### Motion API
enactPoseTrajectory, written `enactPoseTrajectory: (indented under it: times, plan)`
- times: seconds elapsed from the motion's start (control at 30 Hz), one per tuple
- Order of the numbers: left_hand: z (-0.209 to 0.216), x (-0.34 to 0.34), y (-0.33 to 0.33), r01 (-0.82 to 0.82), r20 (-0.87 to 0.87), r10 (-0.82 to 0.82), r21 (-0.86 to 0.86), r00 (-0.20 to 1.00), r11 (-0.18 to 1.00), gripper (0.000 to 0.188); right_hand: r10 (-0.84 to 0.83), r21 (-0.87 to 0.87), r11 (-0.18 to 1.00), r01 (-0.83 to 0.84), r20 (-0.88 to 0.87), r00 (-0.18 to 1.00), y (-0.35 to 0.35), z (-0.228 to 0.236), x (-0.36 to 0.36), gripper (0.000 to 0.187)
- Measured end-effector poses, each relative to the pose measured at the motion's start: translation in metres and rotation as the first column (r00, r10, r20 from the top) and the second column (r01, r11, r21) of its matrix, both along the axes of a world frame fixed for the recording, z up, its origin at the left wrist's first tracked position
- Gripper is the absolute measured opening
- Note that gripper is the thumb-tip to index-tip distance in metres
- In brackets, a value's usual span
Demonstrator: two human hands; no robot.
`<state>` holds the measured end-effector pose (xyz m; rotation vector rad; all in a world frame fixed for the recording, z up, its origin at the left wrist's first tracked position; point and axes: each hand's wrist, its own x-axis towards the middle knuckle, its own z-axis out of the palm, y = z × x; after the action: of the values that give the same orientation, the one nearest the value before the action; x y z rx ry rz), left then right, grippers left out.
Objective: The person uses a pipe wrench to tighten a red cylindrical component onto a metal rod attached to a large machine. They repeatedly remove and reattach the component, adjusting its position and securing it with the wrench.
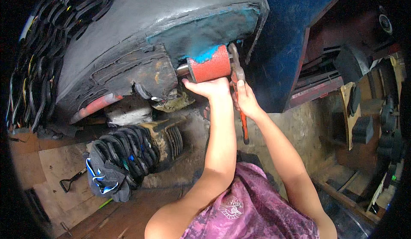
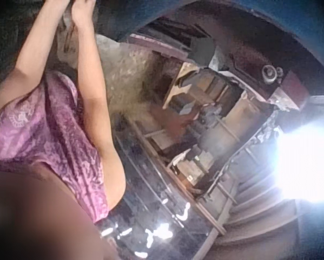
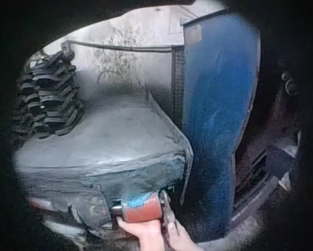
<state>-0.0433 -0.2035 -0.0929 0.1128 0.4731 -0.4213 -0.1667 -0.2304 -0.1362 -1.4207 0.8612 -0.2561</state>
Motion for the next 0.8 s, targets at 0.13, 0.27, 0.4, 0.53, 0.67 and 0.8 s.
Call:
enactPoseTrajectory:
  times: [0.13,0.27,0.4,0.53,0.67,0.8]
  plan:
    - [-0.005,0.000,-0.007,-0.006,0.101,0.007,-0.009,0.995,1.000,0.069,-0.008,-0.140,0.990,0.016,0.056,0.998,0.001,-0.003,0.000,0.057]
    - [-0.012,0.003,-0.012,0.010,0.238,-0.005,-0.018,0.971,1.000,0.069,-0.018,-0.209,0.977,0.047,0.138,0.990,0.006,-0.003,0.000,0.056]
    - [-0.014,0.003,-0.012,0.002,0.397,0.063,-0.161,0.916,0.987,0.059,-0.026,-0.244,0.968,0.059,0.138,0.990,0.006,0.004,0.001,0.054]
    - [-0.014,0.005,-0.013,0.034,0.414,0.060,-0.215,0.908,0.976,0.058,0.013,-0.192,0.981,0.019,0.164,0.986,0.003,0.002,-0.003,0.055]
    - [-0.016,0.013,-0.020,-0.020,0.375,0.061,-0.111,0.925,0.994,0.063,0.027,-0.179,0.984,0.013,0.221,0.975,0.003,-0.015,-0.001,0.059]
    - [-0.022,0.013,-0.024,-0.092,0.253,0.095,-0.024,0.963,0.996,0.064,0.010,-0.169,0.985,0.032,0.240,0.971,0.001,-0.027,0.003,0.058]
